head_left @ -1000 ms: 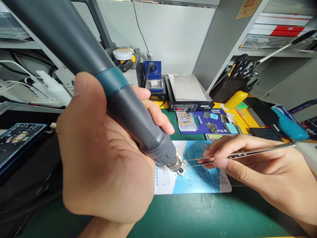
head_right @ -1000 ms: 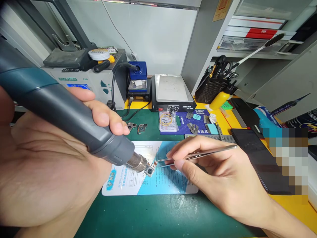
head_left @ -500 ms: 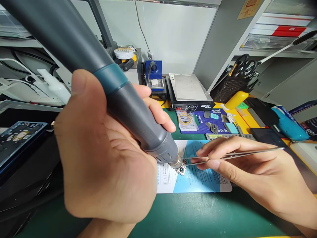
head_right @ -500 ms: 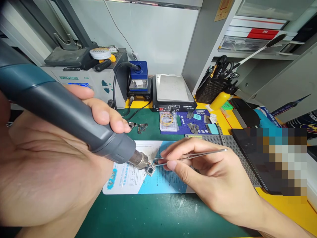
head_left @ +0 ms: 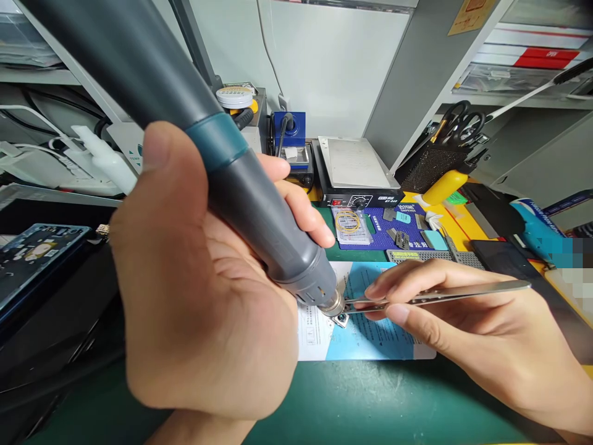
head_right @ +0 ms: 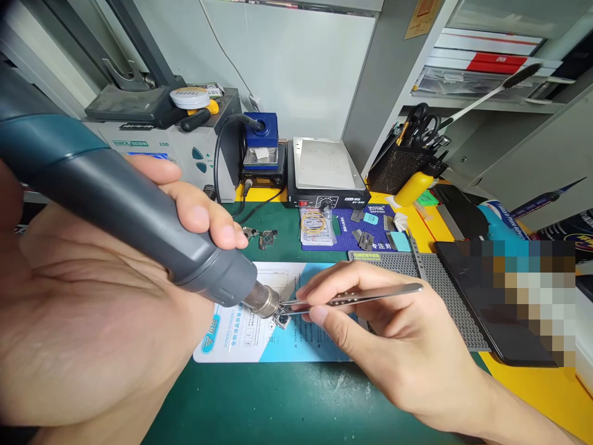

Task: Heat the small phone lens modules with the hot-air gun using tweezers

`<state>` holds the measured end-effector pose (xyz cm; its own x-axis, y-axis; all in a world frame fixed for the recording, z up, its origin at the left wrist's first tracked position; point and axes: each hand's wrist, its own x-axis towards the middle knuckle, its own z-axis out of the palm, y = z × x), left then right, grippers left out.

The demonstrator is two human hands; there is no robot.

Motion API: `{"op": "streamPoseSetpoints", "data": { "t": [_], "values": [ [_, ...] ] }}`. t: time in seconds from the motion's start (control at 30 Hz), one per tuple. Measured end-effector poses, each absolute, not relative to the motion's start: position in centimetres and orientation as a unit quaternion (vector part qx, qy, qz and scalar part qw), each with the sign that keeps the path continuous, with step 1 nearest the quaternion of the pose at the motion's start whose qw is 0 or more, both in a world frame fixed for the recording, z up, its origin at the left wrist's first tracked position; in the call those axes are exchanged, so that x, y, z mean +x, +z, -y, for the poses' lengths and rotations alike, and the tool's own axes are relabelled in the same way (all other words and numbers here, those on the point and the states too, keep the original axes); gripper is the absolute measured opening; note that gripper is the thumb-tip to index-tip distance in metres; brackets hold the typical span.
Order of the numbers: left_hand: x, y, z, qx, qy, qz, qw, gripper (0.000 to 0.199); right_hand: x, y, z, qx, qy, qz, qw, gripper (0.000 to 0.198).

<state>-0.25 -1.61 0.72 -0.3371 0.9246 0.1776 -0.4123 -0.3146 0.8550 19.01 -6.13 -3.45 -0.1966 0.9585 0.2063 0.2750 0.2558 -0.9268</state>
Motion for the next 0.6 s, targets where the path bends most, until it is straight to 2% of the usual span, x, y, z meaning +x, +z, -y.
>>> {"op": "streamPoseSetpoints", "data": {
  "t": [0.33,0.6],
  "values": [
    [-0.5,1.2,1.7,0.305,0.725,-0.376,0.490,0.050,18.4,-2.9,6.1,-0.488,0.398,0.652,0.422,0.004],
    [-0.2,1.0,1.5,0.332,0.733,-0.371,0.463,0.049,17.7,-2.6,5.7,-0.507,0.420,0.628,0.414,0.007]
  ]
}}
